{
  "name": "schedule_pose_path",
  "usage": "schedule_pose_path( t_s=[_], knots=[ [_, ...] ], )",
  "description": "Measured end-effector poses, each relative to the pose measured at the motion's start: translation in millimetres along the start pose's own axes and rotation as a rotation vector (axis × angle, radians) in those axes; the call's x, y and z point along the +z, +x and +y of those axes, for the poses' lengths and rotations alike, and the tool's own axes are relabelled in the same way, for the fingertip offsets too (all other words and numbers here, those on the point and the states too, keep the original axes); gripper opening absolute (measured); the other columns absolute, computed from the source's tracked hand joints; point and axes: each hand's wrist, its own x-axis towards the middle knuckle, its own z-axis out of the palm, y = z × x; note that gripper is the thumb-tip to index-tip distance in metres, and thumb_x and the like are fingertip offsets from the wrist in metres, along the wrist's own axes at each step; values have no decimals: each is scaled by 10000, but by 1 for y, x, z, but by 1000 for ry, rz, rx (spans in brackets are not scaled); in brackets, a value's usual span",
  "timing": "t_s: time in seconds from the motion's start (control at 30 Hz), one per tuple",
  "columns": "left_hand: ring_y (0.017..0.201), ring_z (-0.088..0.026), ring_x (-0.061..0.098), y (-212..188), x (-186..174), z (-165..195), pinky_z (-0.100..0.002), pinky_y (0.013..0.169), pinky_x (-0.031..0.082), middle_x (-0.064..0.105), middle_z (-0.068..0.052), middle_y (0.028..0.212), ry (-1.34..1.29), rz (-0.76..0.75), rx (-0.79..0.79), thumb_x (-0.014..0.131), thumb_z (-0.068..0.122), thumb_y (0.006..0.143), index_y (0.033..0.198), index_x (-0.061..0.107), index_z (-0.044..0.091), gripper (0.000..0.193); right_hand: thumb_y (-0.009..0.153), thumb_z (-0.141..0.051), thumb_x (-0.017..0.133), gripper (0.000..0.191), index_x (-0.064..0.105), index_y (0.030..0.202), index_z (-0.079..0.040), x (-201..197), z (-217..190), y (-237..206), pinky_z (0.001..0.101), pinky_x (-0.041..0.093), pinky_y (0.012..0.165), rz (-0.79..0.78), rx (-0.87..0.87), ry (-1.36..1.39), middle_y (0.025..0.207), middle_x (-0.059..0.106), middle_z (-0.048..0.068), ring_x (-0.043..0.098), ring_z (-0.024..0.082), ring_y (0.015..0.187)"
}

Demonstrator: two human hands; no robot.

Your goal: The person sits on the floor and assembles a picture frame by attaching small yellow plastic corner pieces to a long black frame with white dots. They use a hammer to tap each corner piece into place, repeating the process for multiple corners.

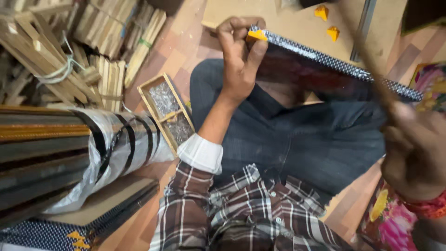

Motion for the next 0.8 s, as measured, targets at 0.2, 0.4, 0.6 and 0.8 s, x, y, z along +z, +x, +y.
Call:
schedule_pose_path(
  t_s=[0.2,0.4,0.6,0.8],
  knots=[
    [1119,-131,532,0,-3,-2,-273,1052,419,539,-92,1304,-8,-11,-1,656,119,1125,1372,314,107,422,948,158,649,568,598,1464,-74,-4,-4,4,346,486,676,-124,-17,-131,943,601,138,613,269,754],
    [1186,-137,534,0,-5,1,-281,1081,424,525,-93,1333,12,-4,-30,651,141,1107,1395,305,102,452,890,151,653,614,595,1450,-95,0,-14,10,378,484,618,-160,-45,-177,900,584,137,607,268,705],
    [1122,-128,528,-2,-7,3,-272,1029,416,539,-99,1321,24,-18,-53,648,125,1131,1391,306,101,430,956,119,648,568,622,1488,-80,-2,-20,15,365,415,556,-59,82,-60,815,531,110,499,244,637],
    [1104,-126,524,-3,-7,-2,-272,1022,423,524,-94,1325,-29,5,-35,649,106,1116,1416,303,115,458,979,93,692,466,622,1406,-82,3,-14,2,368,452,590,-54,8,-115,850,571,121,562,268,671]
  ],
)
